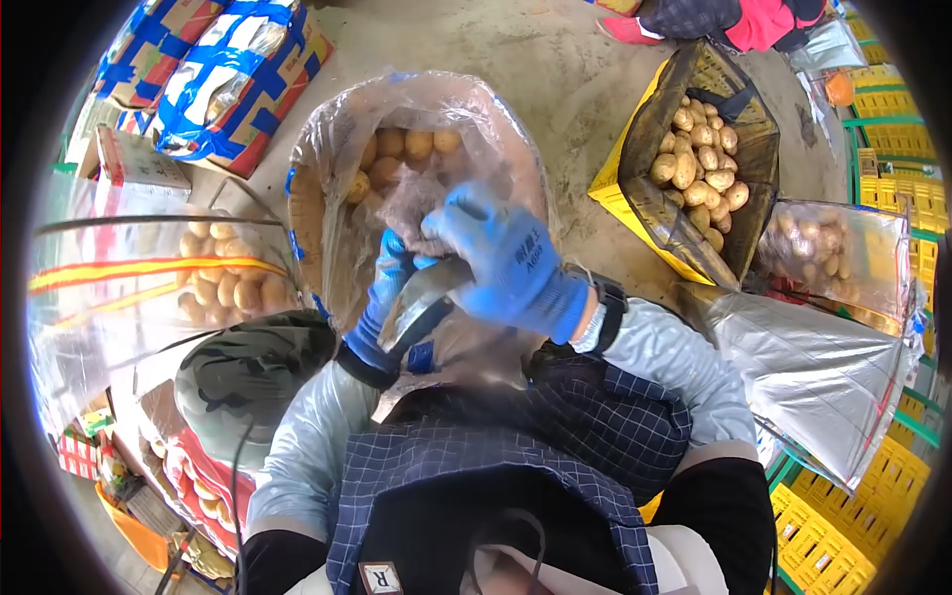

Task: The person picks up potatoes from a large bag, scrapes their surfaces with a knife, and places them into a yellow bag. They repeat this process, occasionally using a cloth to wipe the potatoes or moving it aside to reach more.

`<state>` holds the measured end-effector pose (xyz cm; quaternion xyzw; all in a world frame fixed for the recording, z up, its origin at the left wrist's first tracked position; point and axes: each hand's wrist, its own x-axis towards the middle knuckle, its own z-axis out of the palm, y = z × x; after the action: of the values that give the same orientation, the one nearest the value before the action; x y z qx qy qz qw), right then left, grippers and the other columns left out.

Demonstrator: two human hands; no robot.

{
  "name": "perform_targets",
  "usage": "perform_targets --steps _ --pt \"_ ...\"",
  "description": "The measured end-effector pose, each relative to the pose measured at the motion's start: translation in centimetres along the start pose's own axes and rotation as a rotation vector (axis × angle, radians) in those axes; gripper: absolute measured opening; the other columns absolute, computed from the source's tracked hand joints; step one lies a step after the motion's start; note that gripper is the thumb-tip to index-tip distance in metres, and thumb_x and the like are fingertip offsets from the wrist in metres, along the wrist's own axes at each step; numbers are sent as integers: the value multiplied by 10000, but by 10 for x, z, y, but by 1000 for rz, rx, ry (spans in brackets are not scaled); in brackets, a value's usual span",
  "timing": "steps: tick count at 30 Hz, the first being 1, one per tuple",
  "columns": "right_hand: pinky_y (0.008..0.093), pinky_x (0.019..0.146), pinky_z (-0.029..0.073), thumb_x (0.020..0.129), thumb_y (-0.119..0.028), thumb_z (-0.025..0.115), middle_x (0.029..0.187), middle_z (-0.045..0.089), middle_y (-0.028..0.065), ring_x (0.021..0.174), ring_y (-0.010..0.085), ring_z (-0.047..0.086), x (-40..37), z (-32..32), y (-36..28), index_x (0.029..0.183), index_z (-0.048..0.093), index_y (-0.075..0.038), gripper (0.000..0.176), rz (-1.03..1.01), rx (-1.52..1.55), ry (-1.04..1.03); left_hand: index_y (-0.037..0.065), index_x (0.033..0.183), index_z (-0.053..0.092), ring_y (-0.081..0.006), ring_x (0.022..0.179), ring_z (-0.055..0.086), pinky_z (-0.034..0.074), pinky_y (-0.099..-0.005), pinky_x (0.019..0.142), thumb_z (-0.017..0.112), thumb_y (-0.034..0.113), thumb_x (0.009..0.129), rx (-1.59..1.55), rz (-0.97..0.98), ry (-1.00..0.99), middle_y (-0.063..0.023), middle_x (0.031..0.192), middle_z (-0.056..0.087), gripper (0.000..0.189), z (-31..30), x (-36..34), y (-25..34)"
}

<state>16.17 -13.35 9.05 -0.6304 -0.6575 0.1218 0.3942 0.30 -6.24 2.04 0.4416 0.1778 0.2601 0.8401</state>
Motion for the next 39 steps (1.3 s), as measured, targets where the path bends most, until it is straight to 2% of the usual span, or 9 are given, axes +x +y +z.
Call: perform_targets --steps 6,9,13,21,25,27,29,33,39 --pt "428 632 518 738 -213 815 877 580 104 771 331 646 1 14 -6 985 598 -154 334 55 35 75 55 964 766 -255 1065 635 489 -331 922 680 -124 821 203 25 -24 -106 1145 674 245 -12 0 24" --pt "407 627 511 778 -183 775 803 582 82 751 305 639 11 13 2 931 603 -142 234 128 169 49 38 1233 625 -264 923 668 554 -361 811 651 62 842 -191 -158 -67 -128 1101 698 392 -16 10 29" --pt "376 658 514 826 -147 717 818 610 112 754 305 631 23 15 20 904 621 -96 134 174 180 236 -13 1254 559 -268 742 646 536 -317 575 615 364 887 -834 -487 -26 -202 1074 664 529 -15 11 28" --pt "349 717 510 854 -78 744 860 624 99 754 217 600 11 1 32 893 616 -29 142 271 336 403 16 1257 543 -206 594 539 449 -297 454 570 708 871 -892 -589 -107 -246 1027 614 793 -5 11 24" --pt "359 734 522 844 -59 739 929 646 122 785 270 634 10 -10 29 873 628 -42 116 329 319 322 65 1283 546 -212 652 587 478 -295 485 559 697 897 -819 -541 -70 -191 1047 628 740 -5 11 25" --pt "371 732 532 824 -73 750 943 653 120 816 285 648 17 -12 19 899 652 -65 124 37 257 230 94 1306 541 -218 760 634 531 -294 566 565 620 948 -862 -511 -68 -165 1107 633 637 -7 11 21" --pt "391 723 548 783 -110 761 951 666 97 868 281 665 19 -9 -10 966 690 -124 196 6 151 119 103 1335 528 -207 899 639 553 -295 696 559 510 996 -578 -167 -151 -145 1189 621 530 -25 16 -10" --pt "398 693 537 792 -138 746 892 650 101 838 299 652 26 -5 -5 986 671 -125 209 -16 191 27 78 1187 599 -201 744 673 568 -278 623 532 523 1006 -631 -463 310 -87 934 684 485 34 6 54" --pt "390 692 521 851 -133 720 870 656 168 773 354 644 11 0 33 968 635 -51 166 318 143 141 -9 1132 612 -162 501 563 436 -238 365 511 693 927 -670 -617 205 -185 959 672 738 20 6 39"
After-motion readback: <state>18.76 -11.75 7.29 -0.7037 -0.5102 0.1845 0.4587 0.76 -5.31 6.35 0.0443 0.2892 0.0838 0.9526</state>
